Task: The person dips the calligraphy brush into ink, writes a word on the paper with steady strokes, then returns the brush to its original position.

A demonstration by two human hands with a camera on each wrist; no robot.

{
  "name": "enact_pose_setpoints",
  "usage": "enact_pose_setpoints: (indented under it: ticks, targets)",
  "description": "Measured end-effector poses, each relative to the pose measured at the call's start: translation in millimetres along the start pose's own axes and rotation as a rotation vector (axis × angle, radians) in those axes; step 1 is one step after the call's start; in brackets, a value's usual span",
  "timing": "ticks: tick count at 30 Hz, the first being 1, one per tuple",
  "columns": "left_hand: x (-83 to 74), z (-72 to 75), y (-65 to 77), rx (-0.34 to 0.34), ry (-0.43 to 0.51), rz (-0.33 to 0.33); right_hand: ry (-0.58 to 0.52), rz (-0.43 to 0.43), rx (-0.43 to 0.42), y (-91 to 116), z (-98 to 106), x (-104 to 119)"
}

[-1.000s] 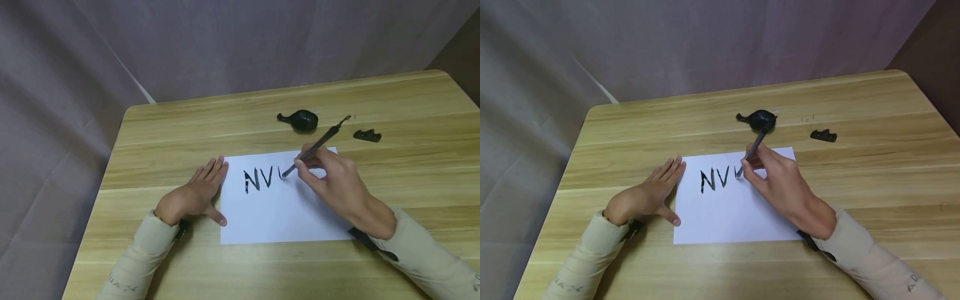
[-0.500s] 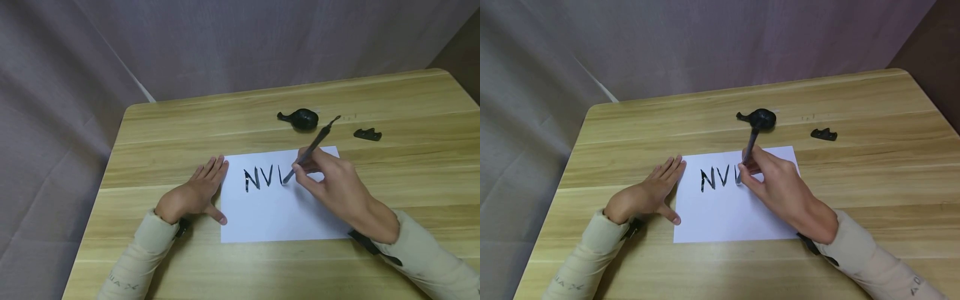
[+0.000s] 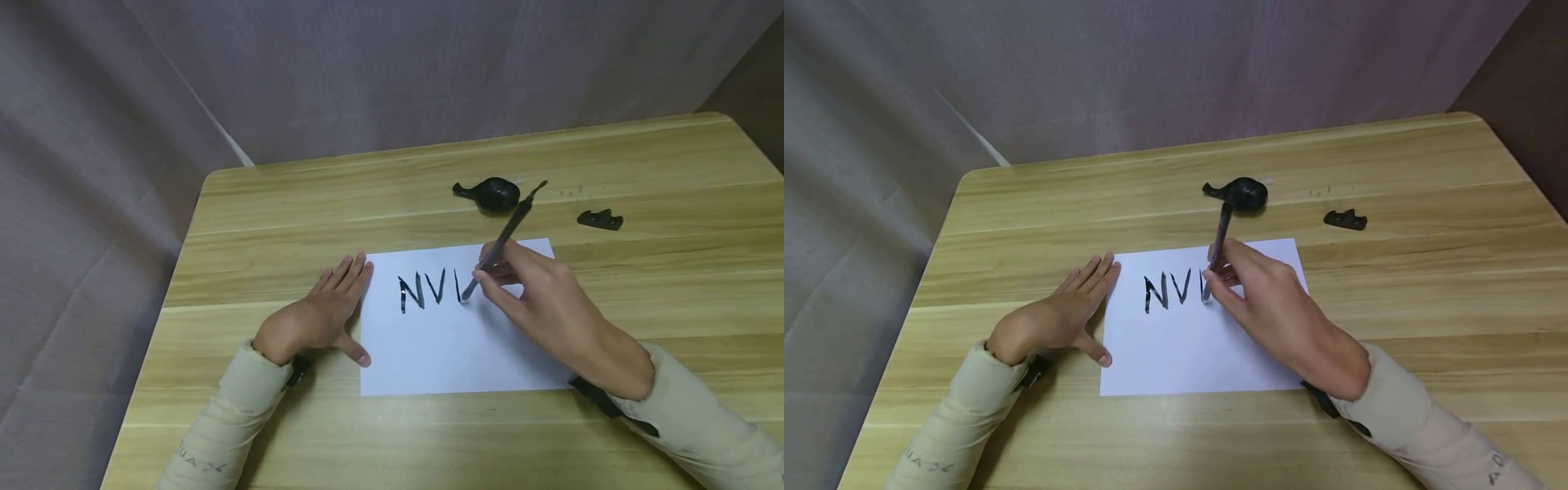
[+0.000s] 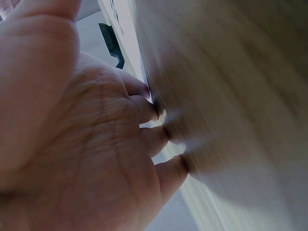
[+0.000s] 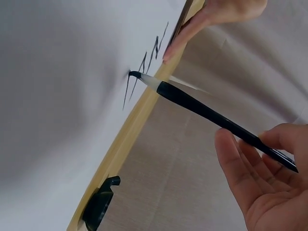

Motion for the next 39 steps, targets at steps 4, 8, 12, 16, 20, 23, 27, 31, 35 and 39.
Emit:
enact_pose_setpoints:
  ticks: [4,8,12,16,20,23,27,31,35,39]
  targets:
    - [0.4,0.0,-0.5,0.0,-0.002,-0.004,0.003,-0.016,-0.011,0,6,-1]
    - [-1.5,0.7,-1.5,-0.002,-0.009,-0.011,0.013,-0.009,-0.056,1,16,0]
    - [-1.3,-1.0,-1.4,0.004,-0.017,-0.003,0.029,0.008,-0.116,0,25,-1]
    - [0.1,-2.8,-1.3,0.0,-0.015,0.0,-0.003,0.004,-0.165,1,30,-5]
    - [-0.5,-3.1,-1.7,-0.011,-0.005,-0.018,-0.063,-0.006,-0.212,5,35,-11]
    - [-0.6,-3.4,-1.8,-0.016,0.003,-0.026,-0.092,0.002,-0.257,7,38,-16]
    - [-0.1,-4.3,-2.0,-0.016,0.003,-0.019,-0.09,0.012,-0.293,9,39,-22]
    - [-0.5,-4.3,-2.8,-0.017,0.003,-0.022,-0.091,0.021,-0.305,10,34,-30]
    - [-0.3,-5.1,-3.6,-0.013,0.003,-0.023,-0.124,0.033,-0.321,10,27,-35]
    - [0.3,-5.0,-3.3,-0.011,-0.003,-0.018,-0.151,0.038,-0.323,9,21,-40]
Point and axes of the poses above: each hand's wrist, its own y-axis away from the middle knuckle, its own z-axis out of the back of the hand, x = y × z, the point moved 10 cm from there along -y, towards the middle knuckle, and after that the axes turned 5 degrees about y, right-handed, at the moved point
